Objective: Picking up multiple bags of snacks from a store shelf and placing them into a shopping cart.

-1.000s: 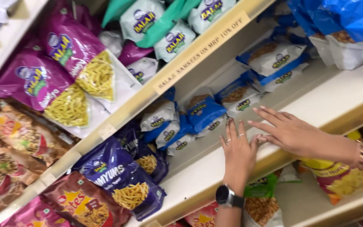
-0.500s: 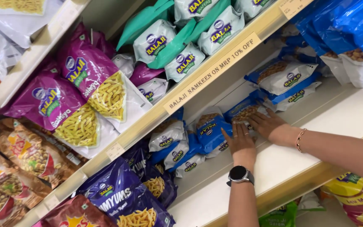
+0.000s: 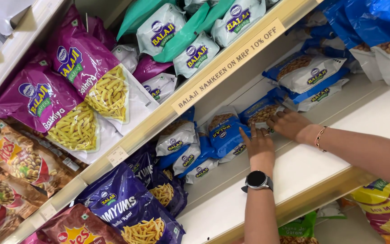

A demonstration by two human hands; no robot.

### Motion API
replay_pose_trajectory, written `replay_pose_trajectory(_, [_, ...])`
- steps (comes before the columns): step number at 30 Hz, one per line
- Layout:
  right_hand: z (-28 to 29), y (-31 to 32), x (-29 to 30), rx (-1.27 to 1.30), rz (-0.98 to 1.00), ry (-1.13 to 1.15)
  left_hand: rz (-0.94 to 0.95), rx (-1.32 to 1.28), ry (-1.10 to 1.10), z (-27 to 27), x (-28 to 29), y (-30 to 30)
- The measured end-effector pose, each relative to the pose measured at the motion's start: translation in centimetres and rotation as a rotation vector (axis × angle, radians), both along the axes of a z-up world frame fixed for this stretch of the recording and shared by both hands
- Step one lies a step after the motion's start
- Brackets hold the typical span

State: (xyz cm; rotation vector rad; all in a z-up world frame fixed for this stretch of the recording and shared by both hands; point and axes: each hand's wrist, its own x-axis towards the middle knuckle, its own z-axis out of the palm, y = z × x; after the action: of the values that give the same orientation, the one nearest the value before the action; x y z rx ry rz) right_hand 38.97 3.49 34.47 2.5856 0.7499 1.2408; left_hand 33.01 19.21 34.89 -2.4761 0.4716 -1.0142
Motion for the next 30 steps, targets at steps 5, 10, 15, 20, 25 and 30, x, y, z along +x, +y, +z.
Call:
replay_pose_trajectory(5, [0.2,-0.2,-0.3,-0.055,-0.017,-0.016,-0.074,-0.016,-0.057,-0.1,-0.3,0.0])
replay_pose_trajectory(10, [0.5,-0.2,-0.9,-0.071,-0.014,-0.016,-0.102,-0.012,-0.078,0.8,-1.5,-0.2])
replay_pose_trajectory(15, [0.7,-0.5,-1.2,-0.081,0.000,0.012,-0.121,0.002,-0.076,2.0,-2.7,-0.4])
replay_pose_trajectory(20, [1.7,-1.2,-2.9,-0.149,0.005,0.066,-0.178,-0.005,-0.140,1.3,-1.6,-0.2])
replay_pose_trajectory(25, [1.0,-2.1,-4.3,-0.125,0.066,0.011,-0.242,-0.015,-0.132,1.3,-2.8,-0.4])
replay_pose_trajectory(30, [2.6,-2.9,-7.5,-0.128,0.034,0.065,-0.308,-0.112,-0.061,2.1,-5.2,0.0])
